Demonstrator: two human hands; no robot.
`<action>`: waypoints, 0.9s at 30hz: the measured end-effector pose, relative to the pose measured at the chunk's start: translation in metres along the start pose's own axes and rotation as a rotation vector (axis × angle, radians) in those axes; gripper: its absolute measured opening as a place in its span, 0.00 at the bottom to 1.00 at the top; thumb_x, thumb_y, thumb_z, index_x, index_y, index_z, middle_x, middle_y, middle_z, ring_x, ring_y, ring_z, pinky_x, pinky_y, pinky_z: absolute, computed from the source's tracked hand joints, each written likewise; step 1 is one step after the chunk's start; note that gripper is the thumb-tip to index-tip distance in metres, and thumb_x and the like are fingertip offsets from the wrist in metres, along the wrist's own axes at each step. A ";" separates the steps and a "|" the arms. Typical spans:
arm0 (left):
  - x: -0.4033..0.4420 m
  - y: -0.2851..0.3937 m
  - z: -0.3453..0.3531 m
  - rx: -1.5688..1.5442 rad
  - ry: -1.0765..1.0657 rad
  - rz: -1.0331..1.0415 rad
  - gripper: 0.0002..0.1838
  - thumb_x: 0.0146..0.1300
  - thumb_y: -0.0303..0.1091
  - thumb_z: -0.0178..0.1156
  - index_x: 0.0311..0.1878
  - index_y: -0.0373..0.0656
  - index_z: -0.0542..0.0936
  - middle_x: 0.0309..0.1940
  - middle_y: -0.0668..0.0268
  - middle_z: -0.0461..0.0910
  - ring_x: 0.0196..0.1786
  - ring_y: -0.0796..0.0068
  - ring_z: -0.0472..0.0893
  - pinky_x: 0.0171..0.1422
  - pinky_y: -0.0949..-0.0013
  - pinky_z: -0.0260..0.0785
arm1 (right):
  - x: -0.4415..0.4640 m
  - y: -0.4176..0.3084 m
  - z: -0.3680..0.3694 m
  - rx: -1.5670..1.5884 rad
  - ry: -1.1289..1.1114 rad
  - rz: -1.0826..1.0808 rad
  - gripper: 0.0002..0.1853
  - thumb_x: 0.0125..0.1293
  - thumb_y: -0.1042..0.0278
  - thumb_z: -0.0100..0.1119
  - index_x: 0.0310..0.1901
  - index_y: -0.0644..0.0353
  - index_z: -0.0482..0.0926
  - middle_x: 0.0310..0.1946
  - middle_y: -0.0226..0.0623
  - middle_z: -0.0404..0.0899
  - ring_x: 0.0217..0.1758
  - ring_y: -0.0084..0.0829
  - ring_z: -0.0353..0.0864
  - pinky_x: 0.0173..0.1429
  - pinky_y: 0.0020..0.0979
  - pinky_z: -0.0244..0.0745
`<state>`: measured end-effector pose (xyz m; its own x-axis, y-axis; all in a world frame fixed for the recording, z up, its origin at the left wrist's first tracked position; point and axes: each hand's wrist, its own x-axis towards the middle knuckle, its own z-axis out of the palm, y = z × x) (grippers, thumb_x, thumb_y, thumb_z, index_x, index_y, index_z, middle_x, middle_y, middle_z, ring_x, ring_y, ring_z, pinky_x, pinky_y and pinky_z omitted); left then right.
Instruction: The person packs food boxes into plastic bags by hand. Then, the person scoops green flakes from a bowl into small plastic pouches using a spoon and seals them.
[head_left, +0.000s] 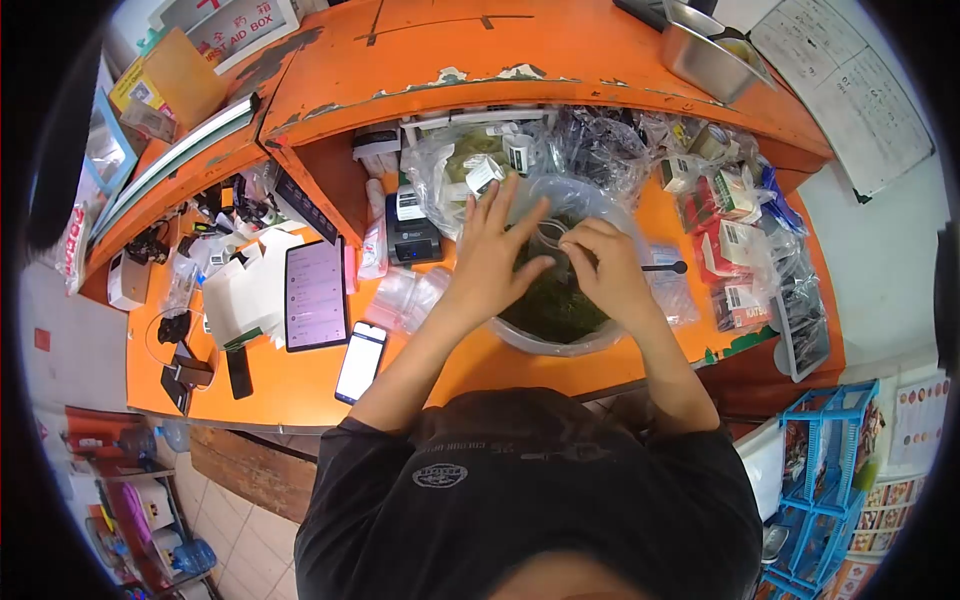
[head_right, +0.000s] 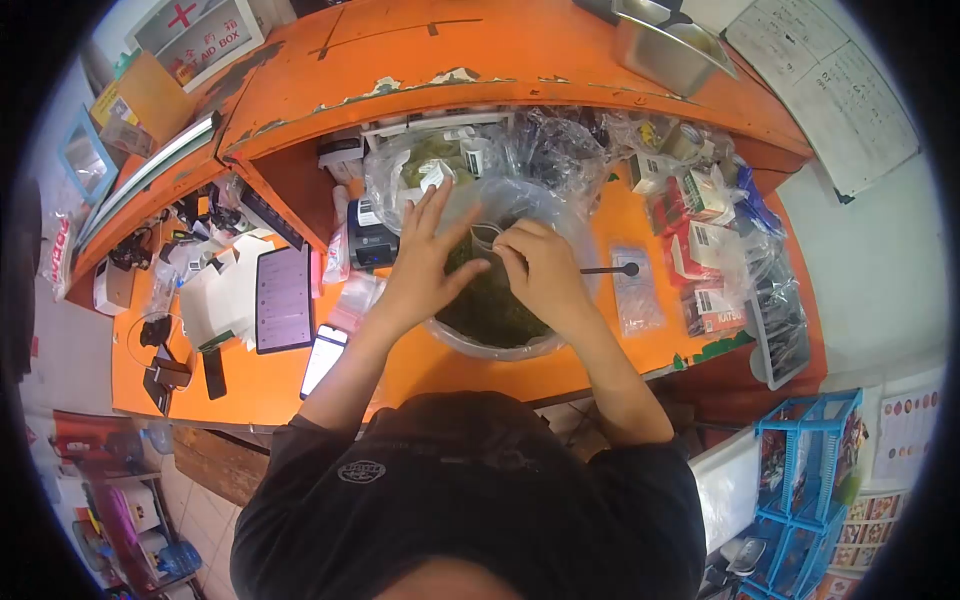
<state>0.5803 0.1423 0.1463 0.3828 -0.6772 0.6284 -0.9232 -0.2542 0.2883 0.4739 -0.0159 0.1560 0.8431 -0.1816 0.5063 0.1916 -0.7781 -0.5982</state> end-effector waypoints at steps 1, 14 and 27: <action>0.001 -0.007 0.003 -0.207 0.005 -0.053 0.30 0.53 0.31 0.69 0.61 0.44 0.73 0.60 0.47 0.67 0.62 0.52 0.69 0.64 0.60 0.64 | 0.000 -0.001 -0.002 0.039 0.005 0.010 0.03 0.58 0.78 0.58 0.34 0.65 0.80 0.30 0.42 0.78 0.31 0.41 0.79 0.37 0.34 0.72; -0.007 -0.012 0.032 -1.203 0.043 -0.468 0.05 0.62 0.26 0.63 0.40 0.37 0.81 0.30 0.70 0.82 0.34 0.86 0.77 0.40 0.80 0.68 | 0.000 0.000 0.018 0.425 0.094 0.256 0.05 0.59 0.76 0.62 0.37 0.65 0.79 0.27 0.32 0.79 0.34 0.20 0.78 0.40 0.23 0.72; -0.017 0.002 -0.008 -1.176 0.267 -0.540 0.03 0.63 0.26 0.62 0.36 0.36 0.80 0.27 0.70 0.80 0.33 0.84 0.77 0.39 0.78 0.69 | 0.008 -0.023 0.020 0.603 -0.062 0.328 0.03 0.63 0.78 0.54 0.31 0.61 0.73 0.26 0.20 0.70 0.29 0.11 0.67 0.35 0.16 0.62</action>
<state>0.5723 0.1586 0.1420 0.8109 -0.4899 0.3201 -0.1235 0.3915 0.9118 0.4862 0.0122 0.1613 0.9288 -0.3025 0.2141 0.1523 -0.2153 -0.9646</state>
